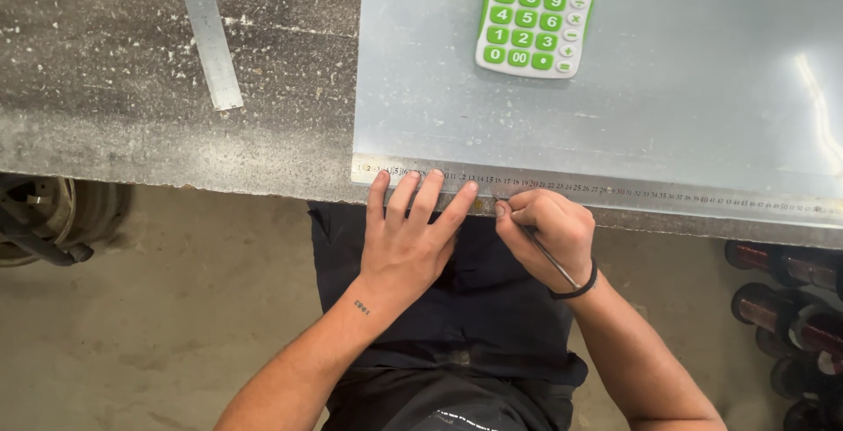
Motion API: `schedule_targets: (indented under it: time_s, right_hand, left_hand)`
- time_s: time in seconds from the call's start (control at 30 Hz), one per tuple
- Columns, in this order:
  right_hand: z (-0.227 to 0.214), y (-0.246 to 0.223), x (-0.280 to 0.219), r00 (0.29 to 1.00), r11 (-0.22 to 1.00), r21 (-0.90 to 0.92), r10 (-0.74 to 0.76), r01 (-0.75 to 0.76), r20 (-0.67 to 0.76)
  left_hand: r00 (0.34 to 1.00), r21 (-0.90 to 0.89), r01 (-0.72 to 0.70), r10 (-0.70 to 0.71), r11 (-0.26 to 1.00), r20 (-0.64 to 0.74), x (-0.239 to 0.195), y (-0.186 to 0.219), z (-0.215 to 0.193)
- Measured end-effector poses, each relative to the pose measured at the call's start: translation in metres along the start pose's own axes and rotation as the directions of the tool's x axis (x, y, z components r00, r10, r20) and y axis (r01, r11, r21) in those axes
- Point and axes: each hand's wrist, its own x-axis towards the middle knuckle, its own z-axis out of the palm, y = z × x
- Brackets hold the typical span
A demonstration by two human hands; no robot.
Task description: Measuring, marking, and cutting plastic insulation sheets using a ruler, scribe, and scissors
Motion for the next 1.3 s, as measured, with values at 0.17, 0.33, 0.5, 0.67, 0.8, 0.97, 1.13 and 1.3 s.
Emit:
schedule_targets:
  time_s: [0.17, 0.33, 0.5, 0.67, 0.8, 0.97, 1.13, 1.3]
  right_hand:
    - [-0.002, -0.004, 0.003, 0.999, 0.999, 0.011, 0.050, -0.050, 0.018]
    - [-0.011, -0.007, 0.012, 0.951, 0.961, -0.002, 0.272, -0.275, 0.147]
    - [-0.015, -0.007, 0.014, 0.911, 0.931, 0.028, 0.351, -0.365, 0.216]
    - [-0.015, -0.001, 0.011, 0.899, 0.910, 0.065, 0.392, -0.410, 0.194]
    - [-0.010, -0.001, 0.009, 0.908, 0.903, 0.125, 0.392, -0.411, 0.150]
    - [-0.009, -0.005, 0.009, 0.911, 0.905, 0.131, 0.388, -0.405, 0.136]
    - [-0.013, -0.003, 0.013, 0.887, 0.893, 0.078, 0.425, -0.443, 0.181]
    - [-0.015, 0.000, 0.016, 0.881, 0.889, 0.103, 0.414, -0.445, 0.230]
  left_hand:
    - [1.000, -0.008, -0.003, 0.003, 1.000, -0.010, 0.000, 0.000, 0.001]
    - [1.000, -0.001, -0.004, 0.004, 1.000, -0.008, 0.001, 0.000, -0.002]
    - [1.000, 0.006, -0.008, 0.008, 1.000, -0.028, 0.000, -0.001, 0.000]
    - [0.999, 0.005, -0.014, 0.014, 1.000, -0.041, 0.002, -0.001, -0.002]
    - [0.999, -0.017, -0.007, 0.007, 1.000, -0.031, -0.001, -0.001, -0.001]
    - [0.999, -0.023, -0.005, 0.004, 1.000, -0.033, -0.003, -0.001, 0.000]
    - [1.000, -0.038, -0.008, 0.007, 0.999, -0.007, -0.002, -0.002, -0.001]
    - [1.000, -0.034, -0.019, 0.019, 0.999, 0.001, -0.002, -0.004, -0.003]
